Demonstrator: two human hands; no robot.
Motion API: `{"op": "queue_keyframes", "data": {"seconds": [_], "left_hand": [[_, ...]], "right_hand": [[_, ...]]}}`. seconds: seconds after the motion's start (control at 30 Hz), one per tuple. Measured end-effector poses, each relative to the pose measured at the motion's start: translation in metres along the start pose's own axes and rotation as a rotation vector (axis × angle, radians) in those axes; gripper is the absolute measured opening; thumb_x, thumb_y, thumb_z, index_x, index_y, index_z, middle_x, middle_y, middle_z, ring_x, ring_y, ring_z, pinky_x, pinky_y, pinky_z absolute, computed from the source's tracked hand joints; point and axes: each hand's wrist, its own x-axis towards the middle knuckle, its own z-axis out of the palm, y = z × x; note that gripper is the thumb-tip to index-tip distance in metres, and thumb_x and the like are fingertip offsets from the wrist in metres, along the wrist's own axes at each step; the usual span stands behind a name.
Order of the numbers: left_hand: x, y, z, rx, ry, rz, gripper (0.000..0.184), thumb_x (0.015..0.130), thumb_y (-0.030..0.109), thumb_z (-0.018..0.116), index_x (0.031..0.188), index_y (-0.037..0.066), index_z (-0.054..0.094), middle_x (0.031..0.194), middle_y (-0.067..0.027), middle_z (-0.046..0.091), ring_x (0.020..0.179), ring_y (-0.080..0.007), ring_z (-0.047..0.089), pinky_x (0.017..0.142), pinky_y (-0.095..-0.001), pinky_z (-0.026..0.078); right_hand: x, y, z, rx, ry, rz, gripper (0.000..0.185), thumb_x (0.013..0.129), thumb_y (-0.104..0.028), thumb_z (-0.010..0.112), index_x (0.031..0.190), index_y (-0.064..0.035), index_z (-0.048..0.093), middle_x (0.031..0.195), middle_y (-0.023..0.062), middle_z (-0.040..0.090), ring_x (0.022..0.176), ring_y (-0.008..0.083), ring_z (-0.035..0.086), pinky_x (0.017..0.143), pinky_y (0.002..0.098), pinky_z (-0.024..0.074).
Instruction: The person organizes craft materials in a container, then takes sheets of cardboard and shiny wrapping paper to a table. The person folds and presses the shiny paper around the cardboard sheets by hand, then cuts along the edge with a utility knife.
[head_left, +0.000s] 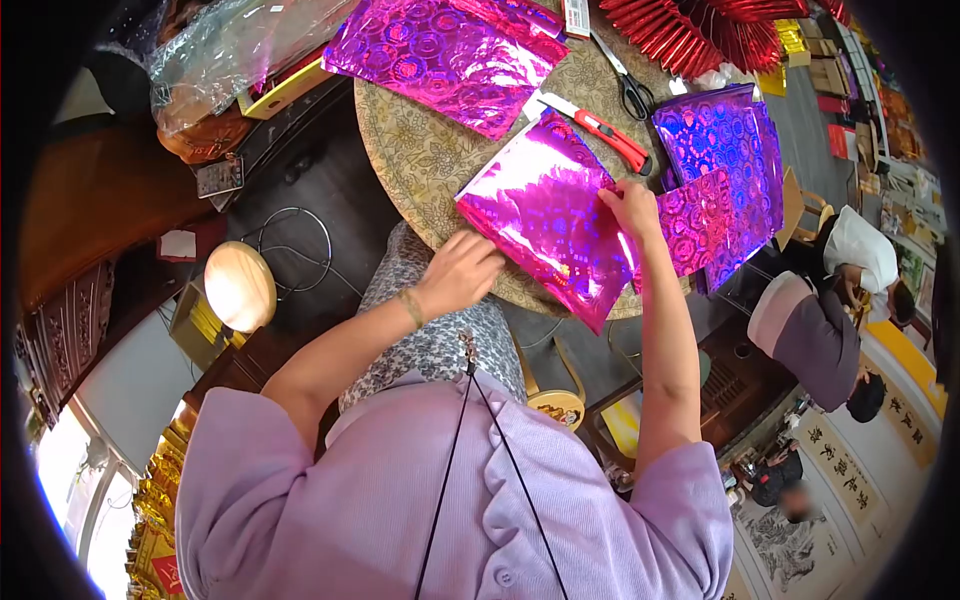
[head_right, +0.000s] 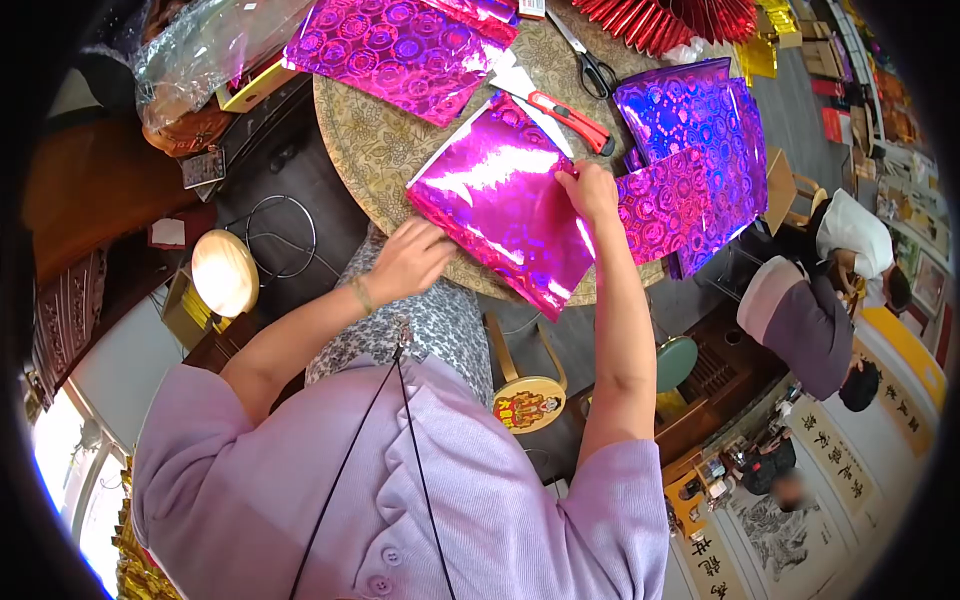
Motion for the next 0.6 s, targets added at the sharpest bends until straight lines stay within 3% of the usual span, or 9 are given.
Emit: {"op": "queue_keyframes", "data": {"seconds": [0.1,0.17,0.23,0.27,0.33,0.5,0.6], "left_hand": [[0.006,0.032,-0.019,-0.237,0.079,0.024,0.017,0.077,0.020,0.056,0.090,0.010,0.059,0.091,-0.0047,0.053,0.080,-0.0150,0.046,0.082,-0.0305,0.036],[0.035,0.052,-0.025,-0.233,0.168,0.041,0.028,0.075,0.027,0.060,0.096,0.008,0.059,0.102,-0.0082,0.054,0.098,-0.0211,0.048,0.089,-0.0394,0.034],[0.063,0.046,-0.016,0.021,0.116,-0.048,0.049,0.078,0.037,0.055,0.115,0.006,0.051,0.125,-0.0143,0.044,0.120,-0.0284,0.037,0.100,-0.0448,0.025],[0.069,0.037,-0.009,0.019,0.121,-0.047,0.049,0.078,0.037,0.055,0.115,0.006,0.051,0.125,-0.0143,0.044,0.120,-0.0284,0.037,0.100,-0.0448,0.025],[0.072,0.021,0.010,0.207,-0.069,-0.204,0.064,0.081,0.049,0.046,0.129,0.007,0.039,0.138,-0.0196,0.028,0.131,-0.0323,0.018,0.105,-0.0482,0.013],[0.069,0.006,0.021,0.146,-0.141,-0.232,0.071,0.080,0.047,0.050,0.135,0.008,0.030,0.142,-0.0199,0.015,0.133,-0.0347,0.011,0.105,-0.0492,0.012],[0.070,0.005,0.020,0.137,-0.141,-0.232,0.072,0.080,0.048,0.050,0.135,0.007,0.029,0.143,-0.0196,0.015,0.133,-0.0343,0.011,0.105,-0.0490,0.011]], "right_hand": [[-0.001,0.000,0.001,0.006,0.006,-0.013,0.033,0.075,-0.034,0.060,0.079,-0.0016,0.060,0.076,0.0185,0.062,0.070,0.0384,0.058,0.064,0.0419,0.0456],[0.000,0.000,-0.001,0.007,0.026,-0.026,0.034,0.076,-0.035,0.060,0.076,-0.0004,0.059,0.072,0.0179,0.062,0.066,0.0381,0.057,0.061,0.0412,0.0452],[-0.002,0.000,-0.001,-0.003,0.027,-0.019,0.034,0.075,-0.035,0.060,0.076,-0.0005,0.059,0.071,0.0180,0.061,0.067,0.0380,0.057,0.061,0.0413,0.0451],[-0.002,-0.001,-0.001,-0.010,0.028,-0.015,0.035,0.075,-0.035,0.060,0.076,-0.0006,0.059,0.071,0.0181,0.061,0.067,0.0379,0.057,0.061,0.0414,0.0450],[-0.001,-0.002,-0.002,-0.020,0.032,-0.006,0.035,0.075,-0.035,0.060,0.077,-0.0008,0.059,0.070,0.0182,0.061,0.067,0.0377,0.057,0.061,0.0416,0.0449],[-0.002,-0.003,-0.004,0.031,0.026,0.019,0.034,0.075,-0.035,0.060,0.077,-0.0011,0.058,0.070,0.0181,0.060,0.067,0.0376,0.057,0.062,0.0419,0.0445],[-0.003,-0.003,-0.004,0.034,0.042,0.013,0.034,0.075,-0.035,0.059,0.077,-0.0010,0.058,0.070,0.0182,0.060,0.066,0.0375,0.057,0.061,0.0417,0.0444]]}}
